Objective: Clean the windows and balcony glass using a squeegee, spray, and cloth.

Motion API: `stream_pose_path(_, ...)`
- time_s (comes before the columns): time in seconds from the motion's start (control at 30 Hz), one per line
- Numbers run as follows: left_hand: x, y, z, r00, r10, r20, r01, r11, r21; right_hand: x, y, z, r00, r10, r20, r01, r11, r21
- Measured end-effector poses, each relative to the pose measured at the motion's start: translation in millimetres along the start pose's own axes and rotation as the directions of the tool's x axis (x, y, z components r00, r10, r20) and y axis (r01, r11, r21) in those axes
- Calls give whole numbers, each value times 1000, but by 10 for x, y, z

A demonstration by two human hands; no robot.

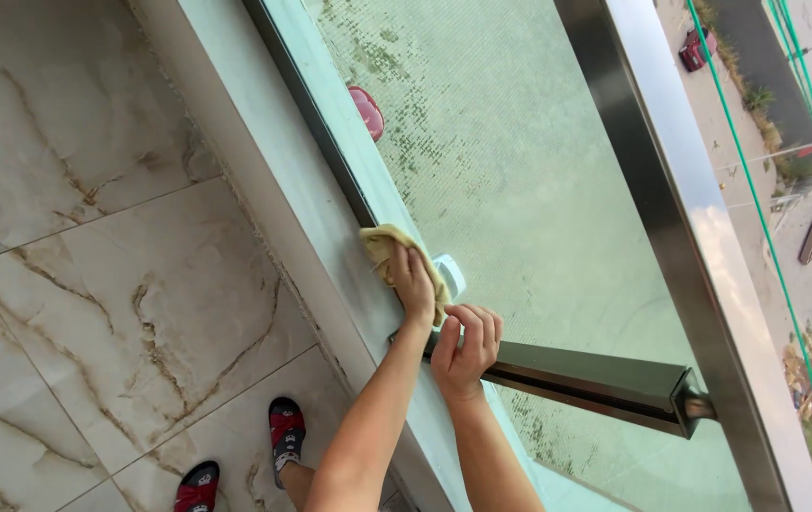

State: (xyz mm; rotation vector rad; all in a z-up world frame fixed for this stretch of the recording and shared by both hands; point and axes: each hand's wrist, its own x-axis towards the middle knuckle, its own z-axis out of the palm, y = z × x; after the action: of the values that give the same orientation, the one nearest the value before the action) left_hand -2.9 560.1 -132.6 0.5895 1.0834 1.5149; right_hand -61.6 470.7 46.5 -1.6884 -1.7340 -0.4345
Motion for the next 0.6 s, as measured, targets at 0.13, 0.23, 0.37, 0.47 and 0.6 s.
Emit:
stream_pose_path(0.13, -251, 1432, 473, 839, 474, 268, -527, 831, 181, 53, 74, -147, 960, -70, -271, 97, 992, 86)
stream_pose_path(0.23, -77, 2366, 878, 635, 647, 422, -763, 610, 212, 248, 56, -162, 878, -82, -472, 182, 968, 171)
stream_pose_path(0.37, 788, 2487, 1114, 741, 594, 314, -660, 730, 177, 448, 127, 42, 900, -55, -432, 150, 971, 189)
stream_pose_path(0.47, 1319, 1750, 729, 873, 466, 145, -484, 864, 137, 523, 177, 170, 932, -43, -361, 101, 985, 141)
stream_pose_path(0.6, 1141, 661, 227, 999, 27, -47, -22, 993, 114, 621, 251, 326, 956, -46, -289, 81, 990, 112)
